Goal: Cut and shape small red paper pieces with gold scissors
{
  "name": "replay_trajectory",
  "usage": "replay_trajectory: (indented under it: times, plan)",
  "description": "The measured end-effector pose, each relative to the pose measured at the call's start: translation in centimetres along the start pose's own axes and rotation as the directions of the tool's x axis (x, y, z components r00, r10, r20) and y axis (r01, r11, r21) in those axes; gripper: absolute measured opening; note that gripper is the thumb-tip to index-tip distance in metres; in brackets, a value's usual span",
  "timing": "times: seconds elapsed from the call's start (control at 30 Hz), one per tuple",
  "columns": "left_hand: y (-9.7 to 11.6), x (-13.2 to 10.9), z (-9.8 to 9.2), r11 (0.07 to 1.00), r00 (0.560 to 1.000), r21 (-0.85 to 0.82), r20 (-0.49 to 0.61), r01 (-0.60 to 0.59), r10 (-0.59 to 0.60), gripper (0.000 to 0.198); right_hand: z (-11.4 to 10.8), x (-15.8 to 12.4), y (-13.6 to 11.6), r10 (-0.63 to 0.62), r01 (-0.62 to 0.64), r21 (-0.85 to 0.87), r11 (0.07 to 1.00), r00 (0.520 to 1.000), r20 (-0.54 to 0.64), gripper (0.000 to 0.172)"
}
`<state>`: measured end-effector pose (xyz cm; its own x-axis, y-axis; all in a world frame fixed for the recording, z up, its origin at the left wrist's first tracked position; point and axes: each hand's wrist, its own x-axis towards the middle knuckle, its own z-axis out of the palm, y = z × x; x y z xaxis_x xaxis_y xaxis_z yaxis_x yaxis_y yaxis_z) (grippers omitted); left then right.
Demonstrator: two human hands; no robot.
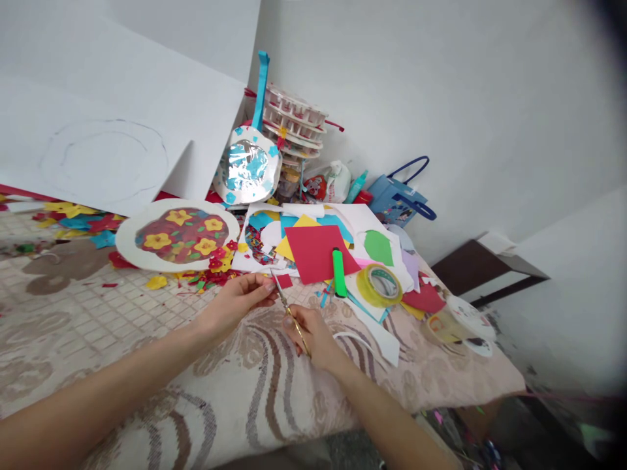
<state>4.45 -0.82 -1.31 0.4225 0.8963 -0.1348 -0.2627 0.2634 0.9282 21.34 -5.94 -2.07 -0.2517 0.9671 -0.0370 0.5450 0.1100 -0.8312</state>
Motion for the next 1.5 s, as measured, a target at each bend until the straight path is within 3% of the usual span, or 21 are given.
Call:
replay_trajectory:
  times: [0.9, 1.23, 1.5]
  plan:
    - [0.2, 0.0, 0.1, 1.000, 1.000, 0.014, 0.019, -0.005, 0.005, 0.022, 0.5, -0.1, 0.8, 0.035, -0.035, -0.044, 0.998, 0.999, -0.013, 0.029]
    - [0.7, -0.4, 0.4, 1.000, 1.000, 0.000, 0.022, -0.004, 0.004, 0.022, 0.1, -0.4, -0.2, -0.007, 0.006, -0.105, 0.994, 1.000, -0.009, 0.037]
    - [0.6, -0.2, 0.2, 1.000, 0.999, -0.014, 0.047, 0.026, -0.026, 0.021, 0.1, -0.8, -0.4, -0.005, 0.004, -0.128, 0.992, 1.000, -0.011, 0.031]
